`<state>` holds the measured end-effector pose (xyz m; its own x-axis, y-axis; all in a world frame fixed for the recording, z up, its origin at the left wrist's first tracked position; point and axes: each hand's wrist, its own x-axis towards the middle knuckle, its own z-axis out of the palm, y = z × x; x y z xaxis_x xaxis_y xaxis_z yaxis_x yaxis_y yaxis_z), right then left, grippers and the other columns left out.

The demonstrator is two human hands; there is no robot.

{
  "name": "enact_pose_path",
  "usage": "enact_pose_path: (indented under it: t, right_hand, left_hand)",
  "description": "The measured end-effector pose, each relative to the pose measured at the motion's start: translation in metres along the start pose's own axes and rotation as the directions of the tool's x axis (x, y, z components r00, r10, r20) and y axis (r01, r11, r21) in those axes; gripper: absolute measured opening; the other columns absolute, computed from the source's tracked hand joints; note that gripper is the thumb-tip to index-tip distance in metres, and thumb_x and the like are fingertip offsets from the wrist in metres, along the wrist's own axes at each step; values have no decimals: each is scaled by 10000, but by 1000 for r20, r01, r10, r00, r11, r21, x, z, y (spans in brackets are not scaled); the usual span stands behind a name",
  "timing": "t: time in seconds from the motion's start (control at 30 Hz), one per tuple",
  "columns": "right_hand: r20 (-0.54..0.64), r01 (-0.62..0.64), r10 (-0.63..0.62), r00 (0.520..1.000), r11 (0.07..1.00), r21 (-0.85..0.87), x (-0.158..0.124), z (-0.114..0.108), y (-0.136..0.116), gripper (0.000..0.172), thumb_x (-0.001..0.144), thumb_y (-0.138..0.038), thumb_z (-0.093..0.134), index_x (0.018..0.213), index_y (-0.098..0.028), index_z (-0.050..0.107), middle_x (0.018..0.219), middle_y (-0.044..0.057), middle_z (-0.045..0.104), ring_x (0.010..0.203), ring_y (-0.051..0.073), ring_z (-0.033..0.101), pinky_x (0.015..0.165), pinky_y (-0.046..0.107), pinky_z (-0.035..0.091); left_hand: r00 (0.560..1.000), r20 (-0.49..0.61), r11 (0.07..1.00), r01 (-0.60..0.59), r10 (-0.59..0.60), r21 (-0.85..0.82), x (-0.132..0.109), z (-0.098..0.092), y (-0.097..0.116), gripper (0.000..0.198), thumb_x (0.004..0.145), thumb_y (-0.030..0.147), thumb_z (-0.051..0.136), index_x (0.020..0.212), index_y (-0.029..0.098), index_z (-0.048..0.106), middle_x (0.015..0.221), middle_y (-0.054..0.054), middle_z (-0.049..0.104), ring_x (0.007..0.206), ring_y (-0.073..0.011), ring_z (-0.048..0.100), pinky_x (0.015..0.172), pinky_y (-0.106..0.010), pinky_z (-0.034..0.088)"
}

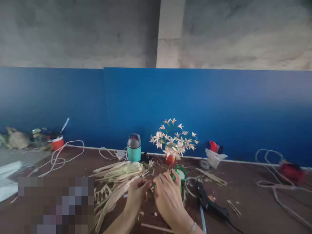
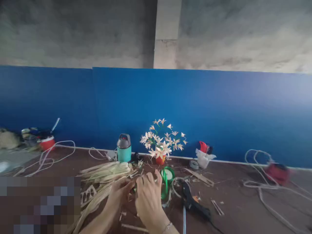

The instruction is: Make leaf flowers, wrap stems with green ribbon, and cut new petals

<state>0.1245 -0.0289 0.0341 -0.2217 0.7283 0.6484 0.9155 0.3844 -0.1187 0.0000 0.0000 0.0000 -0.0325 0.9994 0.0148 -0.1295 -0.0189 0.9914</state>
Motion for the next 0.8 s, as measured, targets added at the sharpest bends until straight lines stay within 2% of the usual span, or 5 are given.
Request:
enact_pose_path:
  t: [0.23, 0.43, 0.57, 0.7, 0.8]
  right_hand:
    - [-61, 45, -41, 997, 997, 58, -1, 2, 6, 169, 739, -91, 604, 621, -207, 571, 643, -9, 610, 778, 180, 531, 1006, 416, 177]
    - [14, -32, 30, 999, 977, 212, 9, -21, 11, 199, 744, -108, 600, 579, -217, 617, 596, -30, 625, 698, 146, 553, 956, 374, 226]
    - [114, -128, 93, 989, 929, 347, 15, -34, 13, 180, 715, -99, 603, 602, -226, 663, 603, -32, 642, 674, 138, 568, 941, 366, 258]
    - [268, -295, 179, 947, 817, 496, 18, -35, 17, 108, 672, -144, 626, 614, -198, 700, 630, 5, 658, 668, 159, 583, 778, 308, 385]
    - [459, -472, 193, 867, 612, 634, 18, -31, 22, 83, 655, -202, 637, 628, -159, 703, 617, 22, 658, 616, 155, 573, 596, 248, 402]
  left_hand:
    - [996, 75, 994, 57, -50, -97, 2, 0, -2, 443, 511, 552, 740, 492, 146, 564, 376, 50, 458, 346, -67, 357, 395, -200, 251]
    - [965, 245, 995, -82, 92, -48, -4, -3, 28, 334, 609, 447, 740, 582, 129, 642, 486, 14, 561, 465, -98, 470, 481, -208, 346]
    - [947, 281, 987, -163, 154, 9, -6, -5, 35, 271, 653, 394, 716, 603, 133, 662, 506, 17, 553, 476, -101, 469, 473, -206, 349]
    - [939, 269, 974, -227, 215, 11, -6, -7, 37, 229, 671, 346, 707, 577, 142, 662, 497, 22, 539, 484, -98, 462, 481, -200, 349]
    - [934, 286, 973, -231, 217, 16, -6, -9, 38, 245, 666, 352, 715, 554, 139, 671, 506, 6, 567, 488, -101, 475, 497, -208, 364]
